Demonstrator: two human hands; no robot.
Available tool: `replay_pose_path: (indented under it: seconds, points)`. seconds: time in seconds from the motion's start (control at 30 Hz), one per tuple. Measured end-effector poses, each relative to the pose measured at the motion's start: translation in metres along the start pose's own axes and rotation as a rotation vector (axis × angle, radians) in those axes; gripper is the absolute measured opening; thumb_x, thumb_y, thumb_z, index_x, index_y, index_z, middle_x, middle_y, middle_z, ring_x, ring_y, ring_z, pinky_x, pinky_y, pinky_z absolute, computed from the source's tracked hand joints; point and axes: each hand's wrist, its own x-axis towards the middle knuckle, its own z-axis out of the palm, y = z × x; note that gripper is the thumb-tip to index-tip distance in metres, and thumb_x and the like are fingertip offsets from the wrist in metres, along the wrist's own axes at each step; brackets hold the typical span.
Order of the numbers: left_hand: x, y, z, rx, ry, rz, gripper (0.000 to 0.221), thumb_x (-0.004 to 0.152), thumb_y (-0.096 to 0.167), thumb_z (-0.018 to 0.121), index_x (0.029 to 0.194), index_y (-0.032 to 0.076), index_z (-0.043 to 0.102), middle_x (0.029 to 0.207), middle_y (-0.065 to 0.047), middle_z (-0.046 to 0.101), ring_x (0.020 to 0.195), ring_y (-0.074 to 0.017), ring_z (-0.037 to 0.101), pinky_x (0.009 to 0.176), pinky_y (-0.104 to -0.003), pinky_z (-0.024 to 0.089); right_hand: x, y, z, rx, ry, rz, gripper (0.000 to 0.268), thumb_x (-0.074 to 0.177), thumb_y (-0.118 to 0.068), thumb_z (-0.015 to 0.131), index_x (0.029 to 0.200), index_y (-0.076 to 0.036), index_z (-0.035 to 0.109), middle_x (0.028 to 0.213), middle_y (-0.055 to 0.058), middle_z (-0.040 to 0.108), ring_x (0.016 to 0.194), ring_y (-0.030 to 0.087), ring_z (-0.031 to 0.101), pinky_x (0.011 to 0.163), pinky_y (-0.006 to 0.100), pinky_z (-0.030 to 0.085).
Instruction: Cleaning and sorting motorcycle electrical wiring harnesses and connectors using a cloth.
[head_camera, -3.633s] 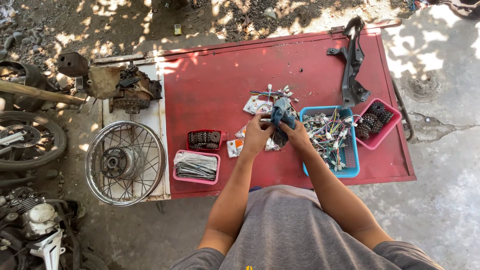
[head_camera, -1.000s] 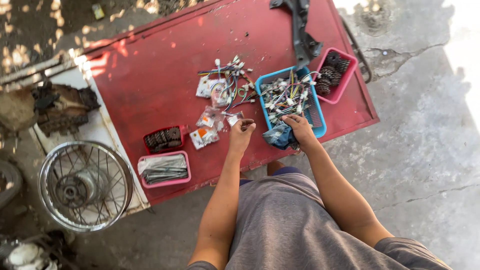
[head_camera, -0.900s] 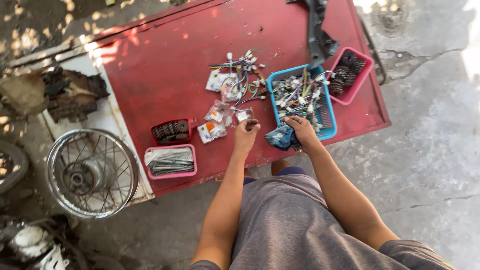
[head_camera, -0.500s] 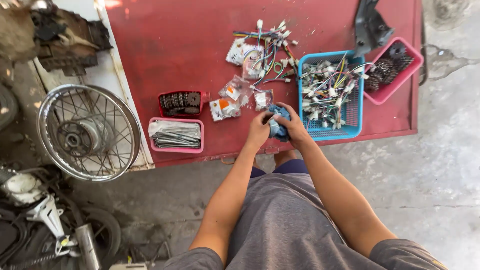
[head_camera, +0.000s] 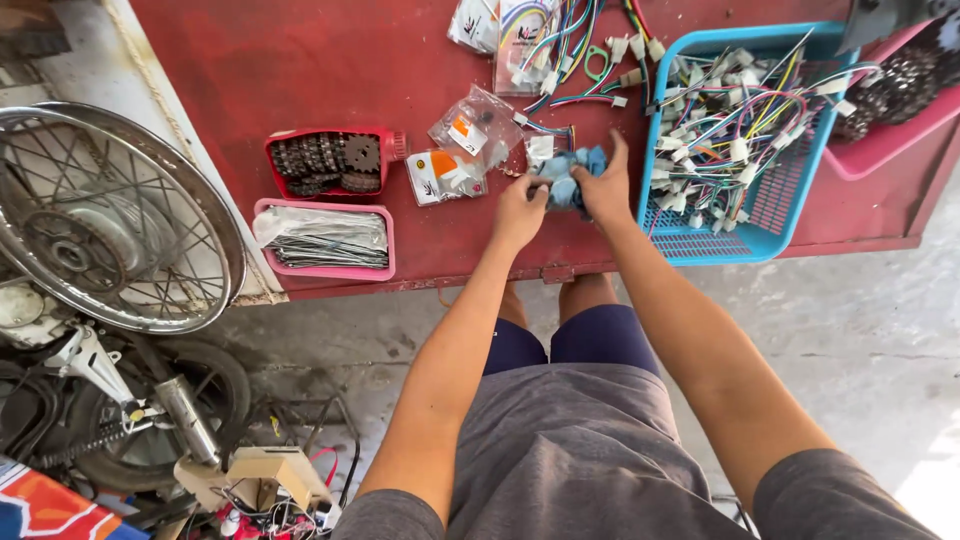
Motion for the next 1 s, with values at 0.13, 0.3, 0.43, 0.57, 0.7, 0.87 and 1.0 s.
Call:
replay_pose_path:
  seconds: [0.13, 0.3, 0.43, 0.57, 0.7, 0.87, 1.0]
  points:
    - [0.016, -0.005, 0.011, 0.045, 0.005, 0.052, 0.02, 0.095, 0.016, 0.064, 0.108, 0.005, 0.074, 0.095, -0.015, 0.077, 0.089, -0.0248, 0.076, 0.079, -0.036, 0.058, 0.039, -0.007, -0.001, -0.224, 0.022, -0.075, 0.081, 0.078, -0.001, 0.081, 0.148, -0.008, 0.041, 0.138, 0.02, 0.059, 0.131, 0.032, 0.059, 0.111, 0.041, 0.046]
    - [0.012, 0.009, 0.015, 0.008, -0.036, 0.03, 0.02, 0.096, 0.016, 0.063, 0.109, 0.006, 0.073, 0.092, -0.014, 0.077, 0.084, -0.0231, 0.076, 0.076, -0.036, 0.058, 0.073, 0.019, -0.003, -0.236, 0.057, -0.154, 0.076, 0.076, 0.0, 0.084, 0.142, -0.006, 0.047, 0.135, 0.021, 0.06, 0.127, 0.035, 0.058, 0.109, 0.041, 0.044]
    - [0.007, 0.02, 0.013, 0.031, -0.063, -0.021, 0.019, 0.094, 0.015, 0.064, 0.106, 0.005, 0.074, 0.089, -0.014, 0.077, 0.081, -0.023, 0.076, 0.072, -0.035, 0.058, 0.076, 0.002, -0.005, -0.132, 0.035, 0.122, 0.061, 0.077, -0.006, 0.083, 0.132, -0.007, 0.058, 0.129, 0.016, 0.066, 0.118, 0.029, 0.064, 0.104, 0.037, 0.05]
    - [-0.004, 0.028, 0.008, 0.171, 0.101, 0.187, 0.02, 0.095, 0.015, 0.065, 0.111, 0.006, 0.07, 0.099, -0.012, 0.075, 0.095, -0.0285, 0.071, 0.089, -0.042, 0.053, 0.047, -0.006, -0.01, -0.17, -0.014, 0.039, 0.058, 0.078, -0.009, 0.083, 0.13, -0.004, 0.058, 0.124, 0.016, 0.066, 0.113, 0.029, 0.065, 0.1, 0.036, 0.05]
    - [-0.043, 0.123, -0.026, 0.588, 0.408, 0.539, 0.04, 0.079, 0.017, 0.069, 0.117, 0.005, 0.065, 0.112, -0.017, 0.068, 0.108, -0.0392, 0.06, 0.09, -0.054, 0.04, 0.004, -0.052, -0.02, -0.198, -0.147, -0.136, 0.053, 0.079, -0.01, 0.082, 0.127, -0.003, 0.061, 0.117, 0.016, 0.068, 0.109, 0.027, 0.066, 0.099, 0.036, 0.051]
    - [-0.071, 0.142, -0.039, 0.628, 0.244, 0.514, 0.023, 0.089, 0.02, 0.066, 0.106, 0.005, 0.07, 0.093, -0.019, 0.07, 0.094, -0.04, 0.065, 0.085, -0.057, 0.041, -0.042, -0.144, -0.051, 0.035, -0.183, -0.122, 0.048, 0.08, -0.004, 0.078, 0.126, -0.004, 0.065, 0.117, 0.01, 0.07, 0.107, 0.022, 0.066, 0.098, 0.034, 0.051]
    - [-0.105, 0.175, -0.048, 0.297, 0.067, 0.478, 0.023, 0.1, 0.024, 0.06, 0.1, 0.004, 0.072, 0.082, -0.025, 0.066, 0.085, -0.0467, 0.064, 0.072, -0.055, 0.047, -0.07, -0.21, -0.078, 0.496, -0.036, 0.101, 0.056, 0.079, -0.002, 0.074, 0.132, -0.013, 0.061, 0.112, 0.002, 0.067, 0.1, 0.016, 0.065, 0.087, 0.03, 0.055]
